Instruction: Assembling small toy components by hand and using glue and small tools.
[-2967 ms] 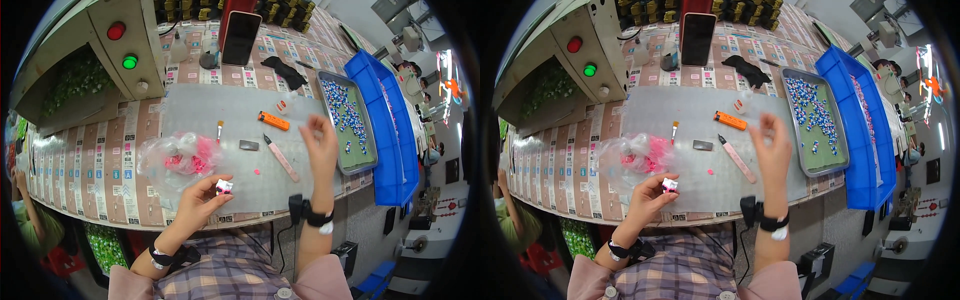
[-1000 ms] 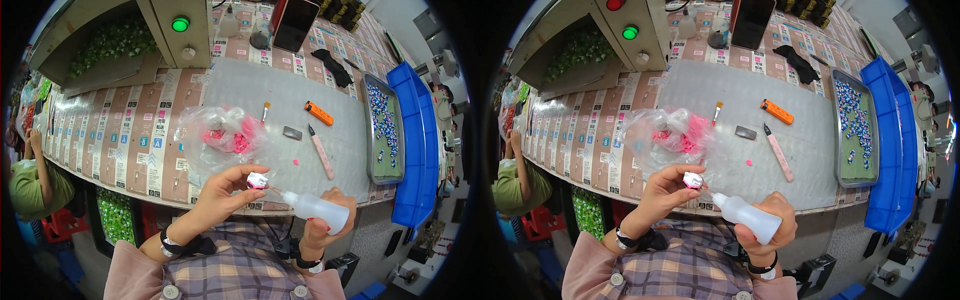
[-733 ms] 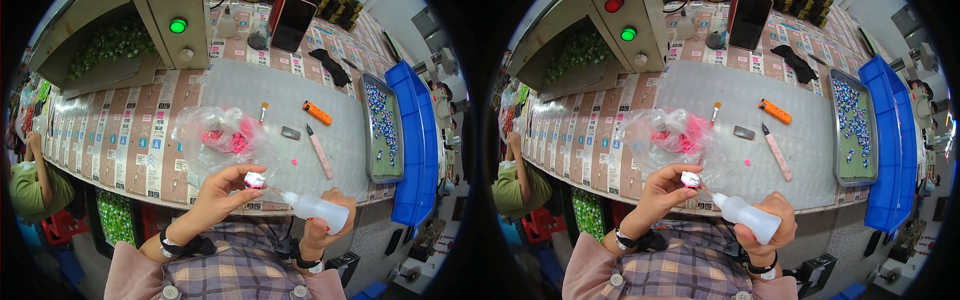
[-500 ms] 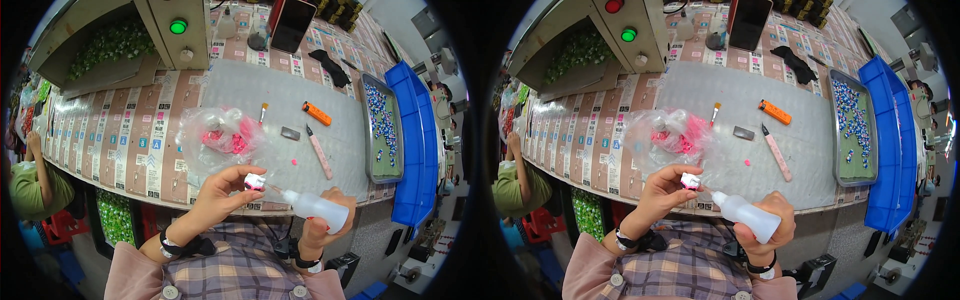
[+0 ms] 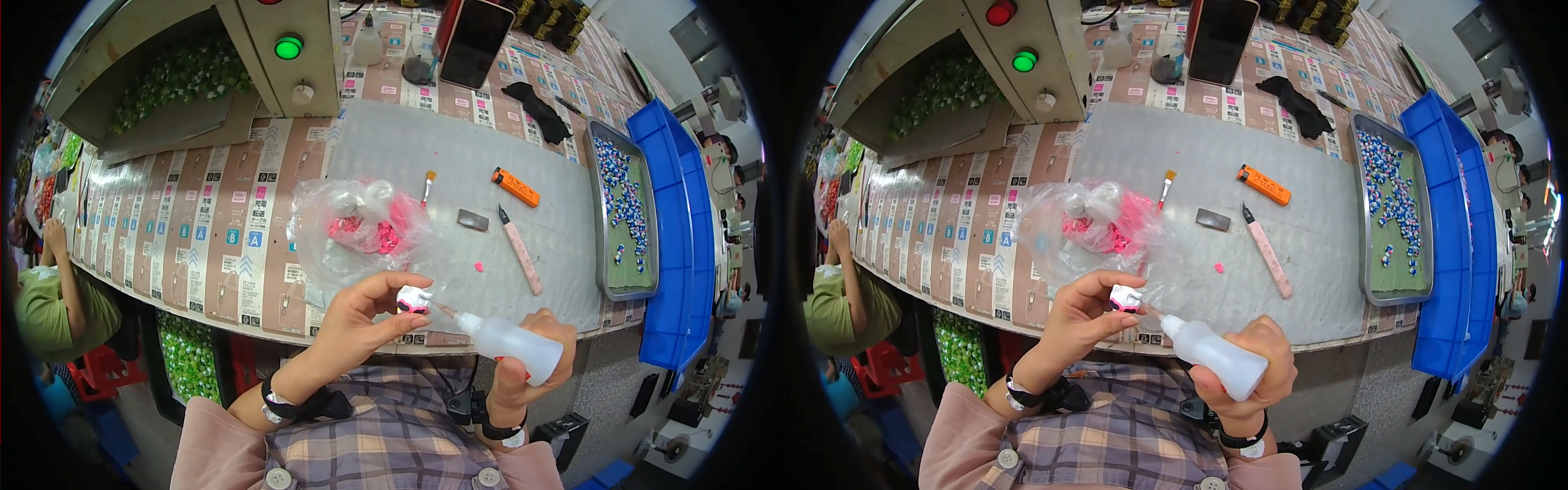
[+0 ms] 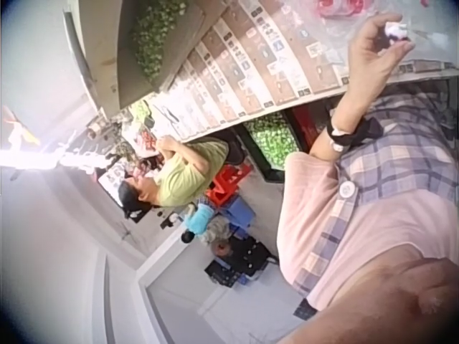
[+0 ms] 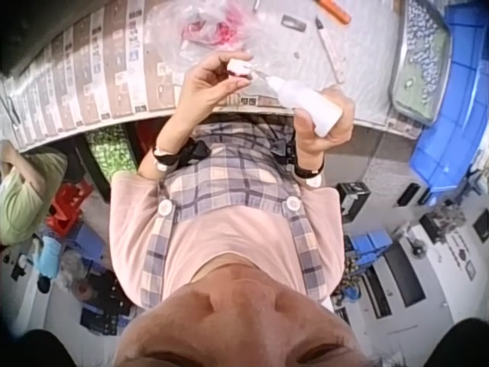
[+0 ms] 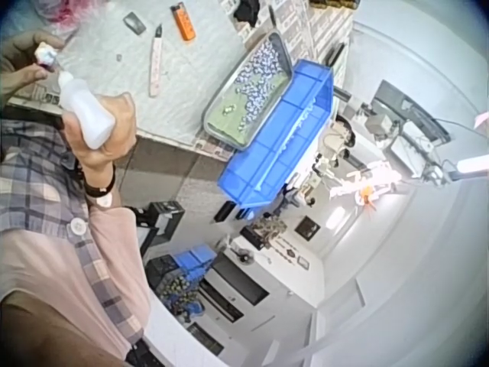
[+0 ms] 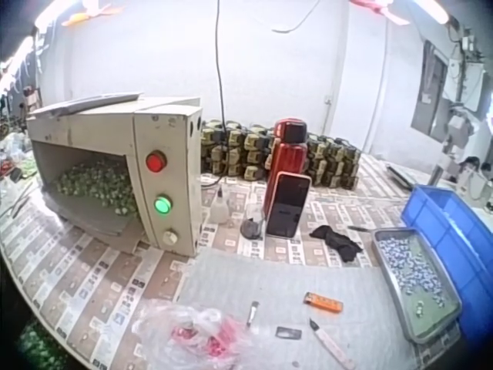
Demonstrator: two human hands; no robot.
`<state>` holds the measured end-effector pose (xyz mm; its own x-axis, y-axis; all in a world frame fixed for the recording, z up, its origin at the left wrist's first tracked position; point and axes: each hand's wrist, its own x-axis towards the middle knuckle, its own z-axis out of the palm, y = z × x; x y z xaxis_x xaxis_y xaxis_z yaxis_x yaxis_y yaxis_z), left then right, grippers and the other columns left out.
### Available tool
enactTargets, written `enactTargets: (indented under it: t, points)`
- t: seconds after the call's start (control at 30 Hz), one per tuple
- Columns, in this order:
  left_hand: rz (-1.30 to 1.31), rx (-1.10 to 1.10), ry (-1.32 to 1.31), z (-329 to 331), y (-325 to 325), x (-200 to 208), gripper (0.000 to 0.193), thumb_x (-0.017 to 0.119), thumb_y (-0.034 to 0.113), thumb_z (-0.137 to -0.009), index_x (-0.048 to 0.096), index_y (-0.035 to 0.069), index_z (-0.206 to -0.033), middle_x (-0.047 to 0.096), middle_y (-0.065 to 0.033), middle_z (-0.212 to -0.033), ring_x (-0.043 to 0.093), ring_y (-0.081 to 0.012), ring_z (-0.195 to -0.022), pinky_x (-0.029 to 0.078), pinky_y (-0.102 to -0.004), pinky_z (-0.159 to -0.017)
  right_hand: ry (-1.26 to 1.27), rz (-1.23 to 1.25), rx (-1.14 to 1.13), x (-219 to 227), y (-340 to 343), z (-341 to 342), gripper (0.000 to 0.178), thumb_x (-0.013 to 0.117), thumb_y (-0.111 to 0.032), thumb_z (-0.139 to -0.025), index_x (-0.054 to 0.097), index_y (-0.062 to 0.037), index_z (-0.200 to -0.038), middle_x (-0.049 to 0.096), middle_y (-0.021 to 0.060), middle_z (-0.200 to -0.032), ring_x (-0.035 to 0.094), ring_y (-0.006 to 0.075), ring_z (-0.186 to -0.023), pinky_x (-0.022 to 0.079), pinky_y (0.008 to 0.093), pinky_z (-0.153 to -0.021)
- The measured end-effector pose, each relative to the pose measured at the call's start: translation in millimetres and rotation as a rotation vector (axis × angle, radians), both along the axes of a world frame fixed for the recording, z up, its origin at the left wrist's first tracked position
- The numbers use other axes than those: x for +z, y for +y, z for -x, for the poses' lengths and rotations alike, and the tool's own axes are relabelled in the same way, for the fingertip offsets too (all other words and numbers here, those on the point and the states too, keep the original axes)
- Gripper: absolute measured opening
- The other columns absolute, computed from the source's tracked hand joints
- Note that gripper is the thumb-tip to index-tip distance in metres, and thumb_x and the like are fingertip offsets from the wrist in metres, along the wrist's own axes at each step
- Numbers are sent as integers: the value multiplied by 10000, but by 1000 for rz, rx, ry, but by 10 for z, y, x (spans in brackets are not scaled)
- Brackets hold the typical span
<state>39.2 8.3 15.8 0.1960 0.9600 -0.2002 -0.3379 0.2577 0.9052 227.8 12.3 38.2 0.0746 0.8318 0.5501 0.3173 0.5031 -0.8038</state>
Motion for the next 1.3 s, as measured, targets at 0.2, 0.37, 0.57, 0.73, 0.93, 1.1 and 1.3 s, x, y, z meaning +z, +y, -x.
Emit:
enactTargets:
  t: [0.2,0.37,0.57,0.73,0.93,1.1,1.3]
  points:
    - [-11,10,5,13,-23,-12,344,631,28,-781,533,17,-1111,569,0,-899,532,-50,-776,426,-193,-690,-12,11,21,17,-16,13,494,742,-441,-656,499,-48,-831,481,17,-604,412,122,-475,313,246,-433]
    - [-22,16,-4,9,-21,-25,340,629,27,-783,533,15,-1108,572,-10,-901,536,-52,-777,428,-197,-695,-86,-9,17,29,-16,14,503,724,-460,-670,481,-47,-822,480,22,-619,417,131,-488,321,254,-446]
    - [-36,27,27,8,15,-45,340,619,0,-779,529,14,-1107,588,-23,-922,567,-78,-826,441,-206,-735,254,10,-263,96,224,-223,486,644,-425,-752,431,-4,-867,484,47,-743,465,116,-622,371,240,-541]
    - [-44,48,-36,61,13,-83,339,598,-35,-782,513,-1,-1108,600,-62,-934,585,-138,-922,452,-235,-783,246,298,-71,136,1134,-566,375,598,-78,-790,468,65,-1111,574,88,-946,548,140,-845,449,244,-700]
    - [-6,37,-61,39,22,-40,327,599,-34,-781,509,-5,-1094,608,-77,-933,586,-149,-927,454,-241,-786,-131,385,-106,-542,1950,-989,384,646,-94,-744,503,6,-1086,605,90,-953,580,143,-849,454,258,-705]
    - [18,51,-45,108,43,-43,351,594,-30,-787,501,-3,-1124,607,-102,-980,575,-147,-949,451,-234,-790,-478,73,-385,-407,1695,-750,327,657,-107,-728,531,-27,-1020,618,93,-867,594,188,-806,454,292,-683]
    - [64,-11,-37,45,126,-101,390,579,-33,-796,485,3,-1173,601,-109,-1017,566,-143,-970,449,-225,-794,-467,427,-24,-196,734,-356,63,644,-54,-725,607,-25,-767,587,56,-728,563,164,-621,443,253,-561]
